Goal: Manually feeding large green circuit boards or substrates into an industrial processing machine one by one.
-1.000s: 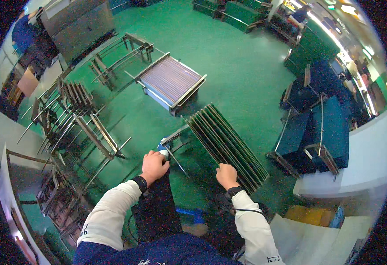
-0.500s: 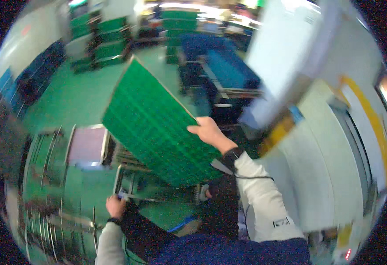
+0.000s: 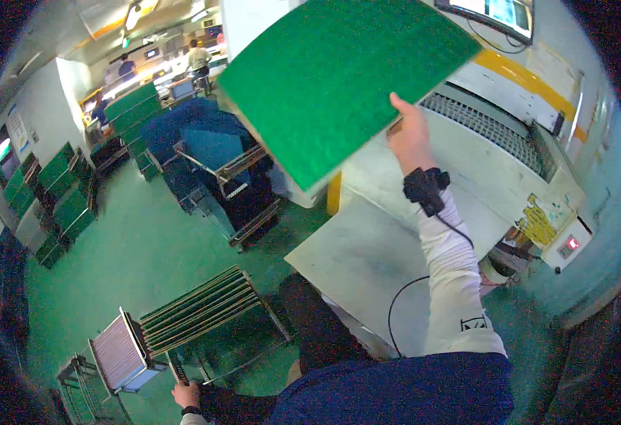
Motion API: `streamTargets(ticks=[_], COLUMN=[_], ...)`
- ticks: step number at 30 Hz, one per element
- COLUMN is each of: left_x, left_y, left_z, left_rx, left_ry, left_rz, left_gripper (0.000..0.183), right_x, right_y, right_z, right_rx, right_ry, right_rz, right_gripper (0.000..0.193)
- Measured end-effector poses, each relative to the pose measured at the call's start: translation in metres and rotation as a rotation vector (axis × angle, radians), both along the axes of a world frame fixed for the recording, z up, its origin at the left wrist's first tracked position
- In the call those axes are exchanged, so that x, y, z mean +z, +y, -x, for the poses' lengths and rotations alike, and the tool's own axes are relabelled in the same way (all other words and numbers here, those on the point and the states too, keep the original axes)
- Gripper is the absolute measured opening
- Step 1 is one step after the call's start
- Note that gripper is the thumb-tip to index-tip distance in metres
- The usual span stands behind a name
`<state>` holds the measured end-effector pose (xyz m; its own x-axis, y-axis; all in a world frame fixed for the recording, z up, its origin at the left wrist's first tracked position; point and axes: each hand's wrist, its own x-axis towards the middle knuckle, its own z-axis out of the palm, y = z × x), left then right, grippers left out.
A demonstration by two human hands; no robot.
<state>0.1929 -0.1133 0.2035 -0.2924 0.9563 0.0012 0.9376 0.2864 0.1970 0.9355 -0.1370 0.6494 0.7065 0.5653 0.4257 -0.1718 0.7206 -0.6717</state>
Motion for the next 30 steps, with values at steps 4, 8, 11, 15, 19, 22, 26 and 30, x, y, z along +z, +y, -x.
streamTargets(ticks=[4, 8, 11, 15, 19, 22, 26, 30], left_x=[0.011, 0.012, -0.002, 0.019, 0.031, 0.032, 0.025, 0.013], left_y=[-0.001, 0.006, 0.012, 0.013, 0.008, 0.008, 0.01, 0.01], left_z=[0.001, -0.005, 0.008, -0.004, -0.003, -0.007, -0.003, 0.007], left_rx=[0.019, 0.02, 0.043, 0.009, -0.017, -0.019, -0.002, -0.022], left_ry=[0.032, 0.007, -0.009, -0.135, -0.04, -0.011, -0.024, -0.023], left_rz=[0.011, 0.102, 0.099, 0.364, 0.283, 0.307, 0.305, 0.274], left_gripper=[0.024, 0.034, 0.033, 0.059, 0.056, 0.057, 0.058, 0.06], right_x=[0.018, 0.006, -0.003, -0.034, -0.054, -0.06, -0.056, -0.051], right_y=[-0.029, -0.054, -0.055, -0.071, -0.057, -0.059, -0.055, -0.051], right_z=[-0.016, -0.083, -0.097, -0.134, -0.138, -0.138, -0.15, -0.147], right_rx=[-0.009, 0.006, -0.141, -0.264, -0.361, -0.307, -0.36, -0.417], right_ry=[0.042, 0.009, 0.134, 0.188, 0.355, 0.317, 0.37, 0.374], right_rz=[-0.021, 0.018, 0.032, 0.066, 0.071, 0.049, 0.044, 0.013], right_gripper=[0.021, 0.018, 0.014, 0.014, 0.017, 0.019, 0.02, 0.021])
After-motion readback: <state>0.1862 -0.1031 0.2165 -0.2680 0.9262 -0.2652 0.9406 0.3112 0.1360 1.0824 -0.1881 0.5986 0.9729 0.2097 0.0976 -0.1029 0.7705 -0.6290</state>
